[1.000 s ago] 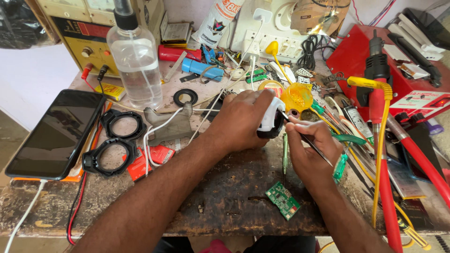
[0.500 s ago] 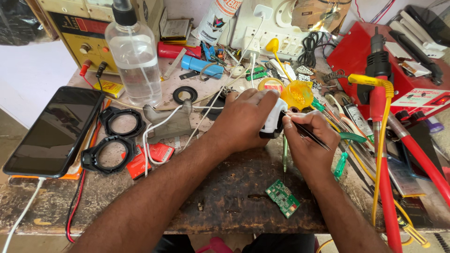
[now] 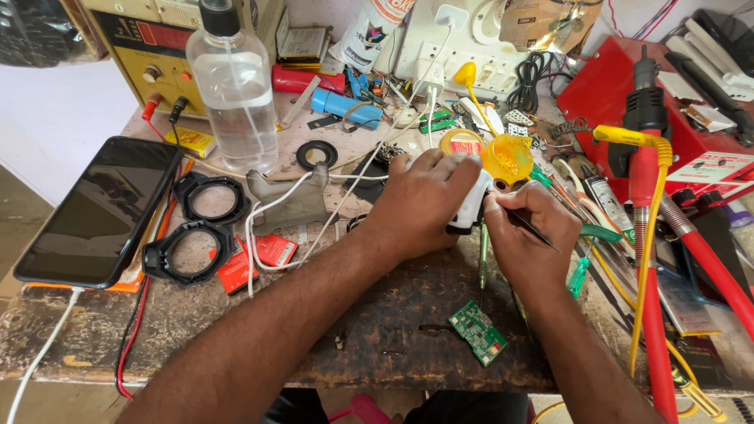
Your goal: The person assembles a small white electronic device, likely a camera, by inserting a black circular component into the housing and securing it with a black strap. The person uses tweezers to adjust internal wires and components, then connects a white USB cable to the device.
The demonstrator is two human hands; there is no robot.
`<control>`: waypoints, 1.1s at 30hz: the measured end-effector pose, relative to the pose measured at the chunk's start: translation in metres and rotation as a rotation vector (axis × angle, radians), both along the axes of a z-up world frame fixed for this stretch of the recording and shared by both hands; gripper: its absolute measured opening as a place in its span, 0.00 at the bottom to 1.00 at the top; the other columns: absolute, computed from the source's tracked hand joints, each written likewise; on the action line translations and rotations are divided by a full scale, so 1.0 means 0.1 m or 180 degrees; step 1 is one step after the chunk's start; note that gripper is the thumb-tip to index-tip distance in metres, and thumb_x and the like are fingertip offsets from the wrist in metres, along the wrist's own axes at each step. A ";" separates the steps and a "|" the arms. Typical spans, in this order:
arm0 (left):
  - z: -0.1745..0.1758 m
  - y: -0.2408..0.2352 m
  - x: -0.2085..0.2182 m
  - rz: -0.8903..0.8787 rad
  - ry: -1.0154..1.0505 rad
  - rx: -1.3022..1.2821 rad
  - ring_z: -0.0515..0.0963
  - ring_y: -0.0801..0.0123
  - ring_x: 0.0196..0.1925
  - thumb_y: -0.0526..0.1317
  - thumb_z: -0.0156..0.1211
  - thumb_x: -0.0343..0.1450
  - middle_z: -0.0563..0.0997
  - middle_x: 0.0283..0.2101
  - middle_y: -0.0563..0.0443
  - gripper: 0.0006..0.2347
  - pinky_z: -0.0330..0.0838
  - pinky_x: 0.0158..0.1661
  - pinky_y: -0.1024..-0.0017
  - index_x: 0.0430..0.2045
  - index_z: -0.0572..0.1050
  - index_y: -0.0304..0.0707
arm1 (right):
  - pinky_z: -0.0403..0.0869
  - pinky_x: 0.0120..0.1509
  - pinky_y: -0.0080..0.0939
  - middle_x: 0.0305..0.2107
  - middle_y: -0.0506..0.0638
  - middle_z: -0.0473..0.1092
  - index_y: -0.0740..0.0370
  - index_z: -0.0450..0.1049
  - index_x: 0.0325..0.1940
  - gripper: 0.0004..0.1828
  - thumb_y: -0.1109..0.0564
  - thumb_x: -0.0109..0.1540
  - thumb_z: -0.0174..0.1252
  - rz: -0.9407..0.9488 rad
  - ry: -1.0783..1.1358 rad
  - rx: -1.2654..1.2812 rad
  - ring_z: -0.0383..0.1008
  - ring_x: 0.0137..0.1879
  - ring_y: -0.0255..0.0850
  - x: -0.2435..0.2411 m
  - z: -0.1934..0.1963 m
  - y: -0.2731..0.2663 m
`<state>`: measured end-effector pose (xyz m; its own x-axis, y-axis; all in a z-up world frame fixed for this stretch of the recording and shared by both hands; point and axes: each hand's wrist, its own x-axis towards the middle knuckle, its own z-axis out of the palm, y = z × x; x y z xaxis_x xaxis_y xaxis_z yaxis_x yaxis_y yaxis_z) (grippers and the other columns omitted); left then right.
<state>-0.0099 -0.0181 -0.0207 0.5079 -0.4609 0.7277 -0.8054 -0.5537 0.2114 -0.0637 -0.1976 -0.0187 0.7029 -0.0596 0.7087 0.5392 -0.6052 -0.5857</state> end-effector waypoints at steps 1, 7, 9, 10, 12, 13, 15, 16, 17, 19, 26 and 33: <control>-0.01 0.00 0.00 -0.0006 0.0016 -0.0004 0.74 0.50 0.59 0.42 0.74 0.54 0.78 0.54 0.44 0.35 0.64 0.46 0.44 0.56 0.66 0.38 | 0.71 0.43 0.27 0.31 0.48 0.75 0.69 0.73 0.36 0.06 0.66 0.64 0.65 -0.0089 -0.0017 -0.0090 0.70 0.39 0.26 0.00 0.00 -0.02; -0.01 0.01 0.01 -0.0048 -0.0017 -0.0032 0.74 0.49 0.59 0.42 0.74 0.53 0.77 0.54 0.43 0.36 0.63 0.46 0.44 0.56 0.66 0.37 | 0.73 0.43 0.28 0.32 0.48 0.76 0.68 0.74 0.34 0.06 0.66 0.63 0.65 -0.0115 0.0321 0.0303 0.74 0.38 0.27 0.04 0.03 -0.05; -0.02 0.00 0.01 -0.0052 -0.0049 0.0047 0.74 0.49 0.59 0.42 0.74 0.55 0.77 0.55 0.43 0.34 0.63 0.47 0.45 0.56 0.66 0.37 | 0.72 0.41 0.28 0.31 0.47 0.75 0.67 0.74 0.34 0.06 0.66 0.63 0.66 -0.0128 0.0359 0.0423 0.73 0.37 0.27 0.01 0.01 -0.03; -0.03 0.01 -0.01 -0.0065 -0.0052 0.0019 0.74 0.50 0.59 0.42 0.74 0.55 0.77 0.55 0.43 0.34 0.63 0.47 0.45 0.56 0.66 0.37 | 0.70 0.40 0.28 0.30 0.46 0.74 0.67 0.74 0.34 0.07 0.66 0.63 0.66 -0.0126 0.0340 0.0478 0.71 0.36 0.26 -0.01 -0.01 -0.01; -0.01 0.03 0.00 -0.0085 -0.0118 -0.0050 0.74 0.50 0.58 0.42 0.73 0.54 0.77 0.55 0.42 0.35 0.63 0.47 0.46 0.56 0.66 0.37 | 0.70 0.40 0.28 0.30 0.45 0.73 0.68 0.73 0.35 0.08 0.66 0.64 0.66 -0.0129 0.0052 0.0260 0.71 0.36 0.26 -0.03 0.01 0.04; 0.00 0.03 0.00 -0.0093 -0.0096 -0.0071 0.74 0.49 0.58 0.43 0.74 0.55 0.77 0.55 0.42 0.34 0.63 0.47 0.46 0.57 0.66 0.37 | 0.72 0.42 0.27 0.30 0.45 0.74 0.68 0.72 0.35 0.08 0.66 0.64 0.66 -0.0129 -0.0173 -0.0007 0.72 0.38 0.26 -0.05 0.01 0.06; 0.00 0.05 0.01 -0.0110 -0.0037 -0.0111 0.74 0.49 0.58 0.43 0.74 0.58 0.77 0.54 0.41 0.33 0.64 0.48 0.46 0.57 0.66 0.36 | 0.71 0.41 0.28 0.29 0.45 0.73 0.69 0.72 0.35 0.08 0.66 0.64 0.66 -0.0214 -0.0264 -0.0349 0.71 0.37 0.26 -0.07 0.03 0.08; 0.00 0.06 0.01 -0.0119 -0.0063 -0.0148 0.74 0.49 0.59 0.44 0.74 0.58 0.77 0.55 0.41 0.33 0.64 0.48 0.46 0.57 0.66 0.36 | 0.69 0.38 0.28 0.27 0.46 0.73 0.69 0.73 0.34 0.08 0.66 0.64 0.66 -0.0298 -0.0131 -0.0423 0.69 0.34 0.26 -0.07 0.04 0.08; -0.01 0.06 0.00 -0.0138 -0.0084 -0.0189 0.74 0.50 0.59 0.44 0.73 0.58 0.78 0.55 0.41 0.33 0.64 0.48 0.46 0.57 0.66 0.36 | 0.67 0.36 0.29 0.25 0.46 0.72 0.69 0.73 0.33 0.08 0.66 0.63 0.67 -0.0391 0.0007 -0.0501 0.68 0.32 0.27 -0.08 0.05 0.07; -0.01 0.05 0.01 -0.0166 -0.0072 -0.0233 0.75 0.50 0.59 0.44 0.73 0.58 0.78 0.55 0.41 0.33 0.64 0.48 0.46 0.56 0.66 0.36 | 0.66 0.37 0.29 0.26 0.47 0.71 0.69 0.73 0.33 0.09 0.66 0.64 0.66 -0.0197 0.0103 -0.0142 0.66 0.34 0.26 -0.07 0.07 0.05; -0.02 0.10 0.04 -0.0274 -0.0046 -0.0449 0.78 0.48 0.56 0.45 0.75 0.58 0.79 0.51 0.41 0.32 0.66 0.48 0.46 0.55 0.66 0.36 | 0.71 0.48 0.27 0.33 0.46 0.73 0.68 0.71 0.36 0.08 0.66 0.67 0.64 0.0191 0.0020 0.0210 0.69 0.42 0.24 -0.04 -0.02 0.03; 0.09 0.21 0.15 -0.0745 0.0053 -0.0741 0.80 0.45 0.53 0.45 0.79 0.59 0.79 0.51 0.39 0.34 0.74 0.53 0.54 0.57 0.65 0.37 | 0.72 0.46 0.29 0.32 0.45 0.73 0.64 0.71 0.37 0.07 0.65 0.64 0.64 0.0332 0.0030 0.0890 0.73 0.39 0.28 -0.12 0.11 -0.06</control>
